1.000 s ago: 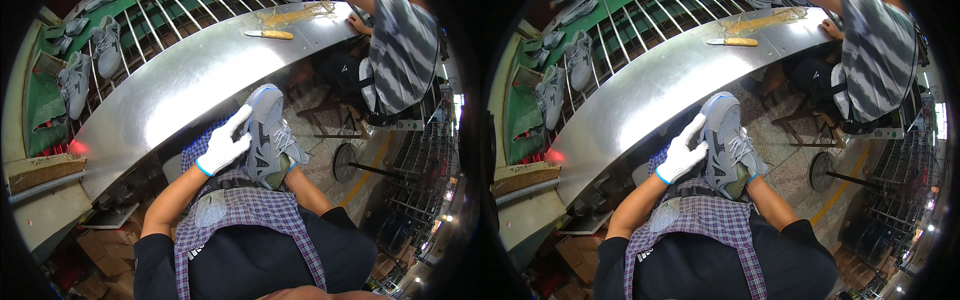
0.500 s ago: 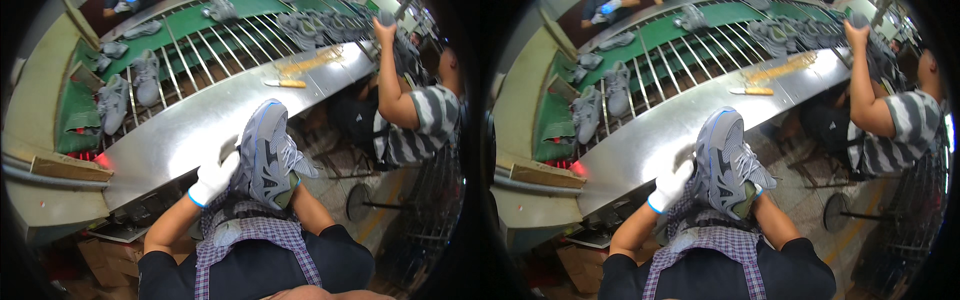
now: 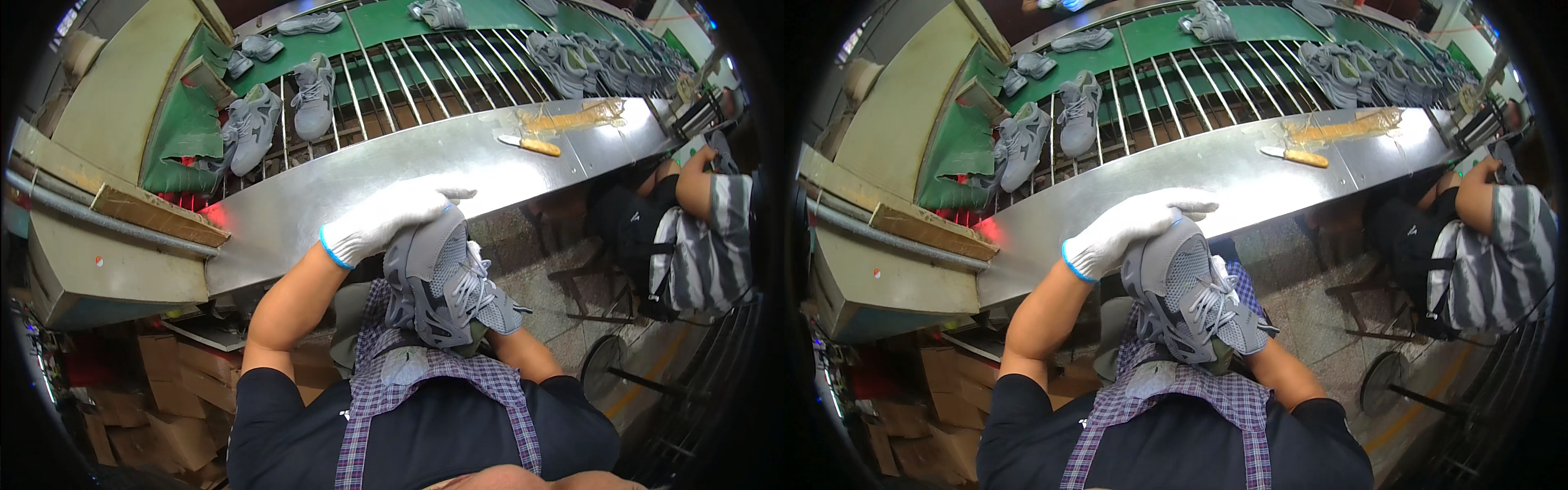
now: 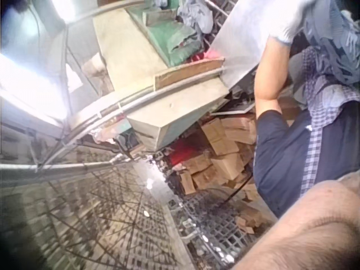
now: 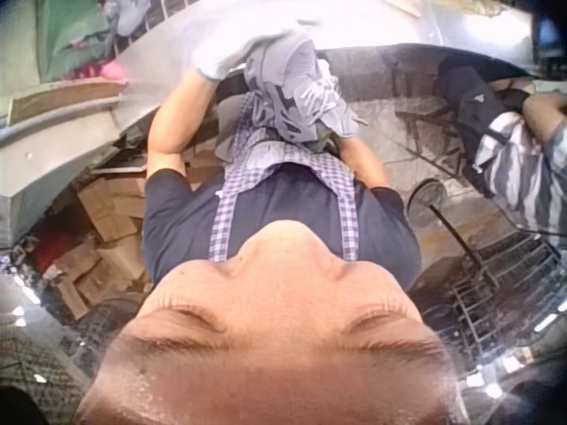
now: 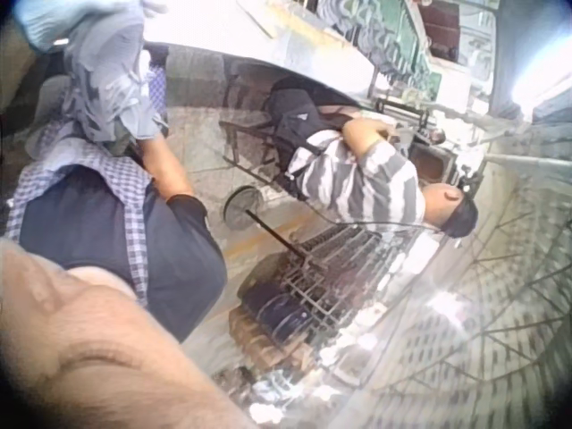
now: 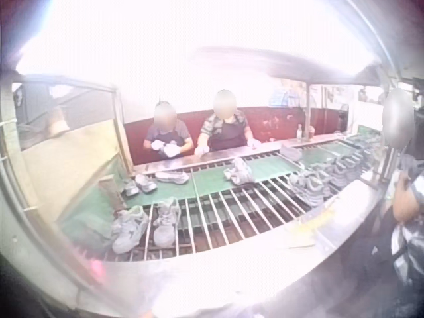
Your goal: The person picks up shoes from a conveyor belt, wipes the soles and sides with a cloth, uses a small wooden tool to apply a substance or scrape parts of the shoe, and places the shoes back onto the belt.
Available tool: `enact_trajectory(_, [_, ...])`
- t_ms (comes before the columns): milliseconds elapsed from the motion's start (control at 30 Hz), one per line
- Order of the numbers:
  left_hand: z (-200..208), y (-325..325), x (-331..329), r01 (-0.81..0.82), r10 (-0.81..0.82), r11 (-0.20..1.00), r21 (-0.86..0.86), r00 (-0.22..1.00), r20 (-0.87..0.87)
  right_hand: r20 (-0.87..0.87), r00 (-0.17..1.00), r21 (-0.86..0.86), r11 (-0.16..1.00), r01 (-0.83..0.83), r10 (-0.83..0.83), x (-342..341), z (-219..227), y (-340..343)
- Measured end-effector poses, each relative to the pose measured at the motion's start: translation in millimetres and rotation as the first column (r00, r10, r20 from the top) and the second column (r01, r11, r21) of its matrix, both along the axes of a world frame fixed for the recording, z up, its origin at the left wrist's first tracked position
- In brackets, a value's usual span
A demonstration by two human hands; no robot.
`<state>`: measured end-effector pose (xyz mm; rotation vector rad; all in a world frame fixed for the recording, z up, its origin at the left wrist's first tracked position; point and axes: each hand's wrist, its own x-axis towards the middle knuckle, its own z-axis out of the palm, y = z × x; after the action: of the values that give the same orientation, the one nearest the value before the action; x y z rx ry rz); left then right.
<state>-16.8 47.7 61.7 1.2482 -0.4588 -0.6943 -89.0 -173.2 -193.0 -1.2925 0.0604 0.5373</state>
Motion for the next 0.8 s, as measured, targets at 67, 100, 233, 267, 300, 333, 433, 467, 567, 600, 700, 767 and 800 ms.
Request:
enact_trajectory(67, [6.0,0.6,-1.2,0.041,-0.054,0.993,0.109,0.992,0.118,-0.051,0.959,0.067,0.958,0.280,-0.277,-2.8,-37.5,20.1])
enact_trajectory(100, [-1.0,3.4,-0.1,0.063,-0.063,0.998,0.025,0.998,0.015,-0.371,0.876,0.234,0.881,0.410,-0.309,-8.7,-29.1,22.8])
enact_trajectory(233, [-17.8,8.9,-8.1,0.009,-0.013,0.997,-0.076,0.998,-0.057,0.017,1.000,-0.053,0.999,-0.003,0.004,-15.4,51.2,9.5])
enact_trajectory(267, [-14.9,8.8,-10.7,-0.002,-0.006,0.997,-0.071,0.994,-0.110,0.033,0.999,-0.066,0.998,-0.022,0.024,-14.7,51.4,8.3])
enact_trajectory(300, [-11.8,9.0,-13.1,-0.014,0.003,0.998,-0.065,0.987,-0.163,0.039,0.999,-0.062,0.998,-0.028,0.030,-12.7,50.2,9.8])
enact_trajectory(333, [-9.6,7.8,-14.2,-0.026,0.011,0.998,-0.064,0.977,-0.211,0.038,0.999,-0.054,0.998,-0.017,0.020,-10.1,47.0,11.4])
enact_trajectory(433, [-7.2,8.9,-19.1,-0.059,0.056,0.998,-0.027,0.994,-0.097,0.038,0.999,-0.048,0.999,0.018,-0.016,-8.1,43.2,13.4])
enact_trajectory(467, [-11.1,14.1,-18.2,-0.087,0.087,0.996,0.001,0.996,-0.024,0.050,0.999,-0.057,0.998,0.017,-0.014,-8.3,45.1,14.2])
enact_trajectory(567, [-22.7,27.0,-15.0,-0.285,0.271,0.957,0.057,0.946,0.179,0.130,0.991,-0.141,0.990,0.008,0.011,-10.6,64.4,11.6])
enact_trajectory(600, [-29.1,29.5,-10.7,-0.412,0.387,0.908,0.074,0.895,0.223,0.181,0.983,-0.210,0.978,-0.002,0.041,-9.9,77.5,8.8])
enact_trajectory(700, [-78.3,54.0,-9.3,-0.695,0.614,0.710,0.109,0.688,0.388,0.145,0.943,-0.500,0.845,-0.190,0.298,-11.3,202.2,21.1])
enact_trajectory(767, [-111.5,58.7,-10.9,-0.744,0.605,0.661,0.098,0.605,0.518,0.157,0.832,-0.700,0.654,-0.287,0.532,-28.4,233.3,9.4])
enact_trajectory(800, [-119.8,55.2,-15.2,-0.730,0.567,0.674,0.115,0.610,0.553,0.105,0.781,-0.779,0.539,-0.320,0.615,-37.9,259.5,1.1])
